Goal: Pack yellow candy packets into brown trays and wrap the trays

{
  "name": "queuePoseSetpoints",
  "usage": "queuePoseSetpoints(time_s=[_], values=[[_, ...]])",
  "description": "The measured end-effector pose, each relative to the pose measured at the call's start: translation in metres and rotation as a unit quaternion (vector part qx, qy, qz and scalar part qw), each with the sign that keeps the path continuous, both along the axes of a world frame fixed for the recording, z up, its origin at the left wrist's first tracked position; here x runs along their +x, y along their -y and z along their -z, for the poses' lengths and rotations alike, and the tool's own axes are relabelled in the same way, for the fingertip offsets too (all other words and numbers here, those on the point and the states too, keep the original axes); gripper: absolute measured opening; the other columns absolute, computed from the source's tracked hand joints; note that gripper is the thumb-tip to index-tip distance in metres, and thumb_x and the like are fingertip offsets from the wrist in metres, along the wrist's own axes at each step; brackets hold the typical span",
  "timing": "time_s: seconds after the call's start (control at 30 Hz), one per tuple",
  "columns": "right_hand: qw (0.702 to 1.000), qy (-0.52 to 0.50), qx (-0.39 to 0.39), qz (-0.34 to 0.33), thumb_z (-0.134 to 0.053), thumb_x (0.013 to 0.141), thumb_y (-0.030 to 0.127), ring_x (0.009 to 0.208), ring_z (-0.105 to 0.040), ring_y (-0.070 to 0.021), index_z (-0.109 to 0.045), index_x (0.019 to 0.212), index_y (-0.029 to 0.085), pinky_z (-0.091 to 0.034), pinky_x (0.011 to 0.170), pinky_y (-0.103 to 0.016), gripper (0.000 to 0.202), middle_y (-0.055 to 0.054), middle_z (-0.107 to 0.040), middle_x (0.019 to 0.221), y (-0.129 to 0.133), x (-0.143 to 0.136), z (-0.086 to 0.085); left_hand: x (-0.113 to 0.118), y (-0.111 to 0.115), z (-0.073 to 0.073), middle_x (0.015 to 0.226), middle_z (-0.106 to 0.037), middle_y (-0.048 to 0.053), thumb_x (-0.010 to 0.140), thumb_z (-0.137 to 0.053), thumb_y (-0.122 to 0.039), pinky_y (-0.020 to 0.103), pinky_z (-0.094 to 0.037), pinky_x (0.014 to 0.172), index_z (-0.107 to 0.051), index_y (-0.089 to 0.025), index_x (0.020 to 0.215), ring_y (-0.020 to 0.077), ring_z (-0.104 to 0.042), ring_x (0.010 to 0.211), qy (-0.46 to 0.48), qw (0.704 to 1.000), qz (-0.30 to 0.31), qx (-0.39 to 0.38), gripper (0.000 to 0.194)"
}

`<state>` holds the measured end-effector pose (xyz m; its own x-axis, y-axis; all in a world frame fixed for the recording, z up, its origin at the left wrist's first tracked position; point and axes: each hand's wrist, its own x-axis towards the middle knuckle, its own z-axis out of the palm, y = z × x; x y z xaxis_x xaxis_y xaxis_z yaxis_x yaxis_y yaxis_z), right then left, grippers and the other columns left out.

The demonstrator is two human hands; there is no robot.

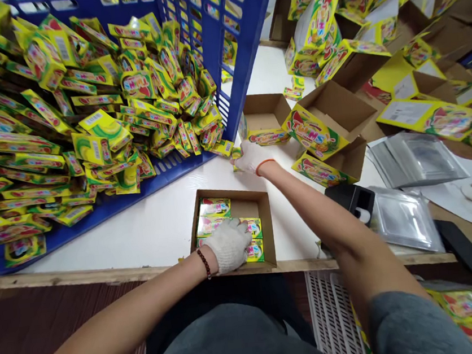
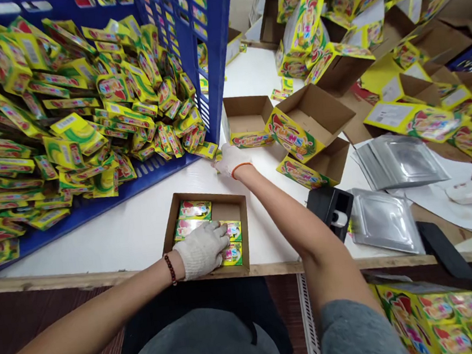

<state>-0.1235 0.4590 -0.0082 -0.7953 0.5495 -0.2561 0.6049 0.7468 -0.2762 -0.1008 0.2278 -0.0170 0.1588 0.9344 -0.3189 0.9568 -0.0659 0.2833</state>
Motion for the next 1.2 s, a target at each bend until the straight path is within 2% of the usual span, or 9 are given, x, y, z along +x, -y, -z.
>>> queuePoseSetpoints(time_s=[0.13,0.23,0.37,0.5,0.67,0.8,0.87,1.0,1.2], values=[[0.995,0.013,0.028,0.096,-0.068,0.078,0.042,0.109,-0.064,-0.0311,-0.055,0.125,0.012,-0.053,0.087,-0.037,0.057,-0.022,-0.064,0.122,0.004,-0.018,0.018,-0.009,0.009,-0.002,0.112,-0.070,0.012,0.087,-0.055,-0.024,0.038,-0.051,0.087,-0.071,-0.017,0.098,0.0266,-0.065,0.101,0.061,0.997,-0.033,-0.019,0.020],[0.994,-0.010,-0.026,0.110,-0.068,0.077,0.035,0.099,-0.067,-0.0288,-0.055,0.121,0.014,-0.053,0.082,-0.035,0.051,-0.018,-0.068,0.111,0.002,-0.002,0.014,-0.028,0.015,-0.007,0.102,-0.072,0.006,0.091,-0.050,-0.028,0.035,-0.053,0.083,-0.068,-0.020,0.099,0.0216,-0.066,0.092,0.141,0.979,-0.145,0.031,0.021],[0.954,-0.119,-0.275,-0.003,-0.062,0.080,0.035,0.077,-0.064,-0.0206,-0.060,0.108,0.018,-0.052,0.066,-0.030,0.033,-0.007,-0.069,0.089,0.000,0.046,-0.028,-0.057,0.010,-0.027,0.132,-0.062,0.011,0.090,-0.054,-0.034,0.037,-0.051,0.095,-0.050,-0.017,0.138,0.0213,-0.061,0.111,0.229,0.885,-0.315,0.255,0.050],[0.880,-0.175,-0.413,-0.157,-0.057,0.085,0.047,0.084,-0.064,-0.0204,-0.067,0.101,0.019,-0.052,0.073,-0.032,0.034,-0.005,-0.069,0.093,0.025,0.084,-0.072,-0.066,-0.003,-0.049,0.121,-0.065,0.010,0.080,-0.067,-0.043,0.032,-0.054,0.077,-0.051,-0.016,0.134,0.0187,-0.064,0.093,0.322,0.846,-0.312,0.289,0.063],[0.960,-0.104,-0.137,-0.221,-0.055,0.089,0.029,0.082,-0.059,-0.0182,-0.067,0.086,0.020,-0.045,0.074,-0.028,0.016,-0.003,-0.066,0.084,0.065,0.102,-0.082,-0.042,0.001,-0.042,0.092,-0.070,0.002,0.091,-0.054,-0.035,0.030,-0.051,0.078,-0.064,-0.018,0.105,0.0164,-0.064,0.084,0.307,0.872,-0.317,0.210,0.024],[0.974,0.024,0.026,-0.222,-0.051,0.087,0.016,0.086,-0.062,-0.0215,-0.068,0.091,0.022,-0.042,0.072,-0.030,0.019,-0.009,-0.070,0.095,0.077,0.110,-0.075,-0.022,0.010,-0.024,0.099,-0.072,0.010,0.097,-0.046,-0.027,0.034,-0.051,0.079,-0.062,-0.016,0.112,0.0226,-0.067,0.091,0.115,0.930,-0.333,0.106,0.025],[0.973,0.079,0.092,-0.198,-0.049,0.089,0.016,0.087,-0.064,-0.0241,-0.069,0.097,0.022,-0.041,0.069,-0.032,0.022,-0.013,-0.070,0.098,0.081,0.110,-0.071,-0.014,0.010,-0.018,0.097,-0.071,0.015,0.095,-0.044,-0.020,0.037,-0.050,0.075,-0.065,-0.012,0.104,0.0272,-0.067,0.091,0.013,0.961,-0.271,0.045,0.024],[0.962,0.141,0.155,-0.173,-0.045,0.094,0.016,0.089,-0.066,-0.0255,-0.065,0.113,0.021,-0.042,0.068,-0.033,0.028,-0.014,-0.070,0.102,0.098,0.098,-0.058,-0.001,0.002,-0.006,0.106,-0.069,0.018,0.091,-0.046,-0.010,0.042,-0.046,0.083,-0.069,-0.010,0.100,0.0314,-0.063,0.103,-0.051,0.990,-0.128,0.031,0.025],[0.955,0.110,0.179,-0.210,-0.045,0.094,0.013,0.097,-0.061,-0.0257,-0.063,0.117,0.018,-0.042,0.074,-0.033,0.029,-0.013,-0.067,0.110,0.114,0.089,-0.021,0.012,0.000,0.003,0.108,-0.067,0.024,0.090,-0.046,-0.010,0.040,-0.048,0.077,-0.067,-0.004,0.110,0.0335,-0.063,0.102,-0.067,0.976,-0.207,-0.002,0.029]])
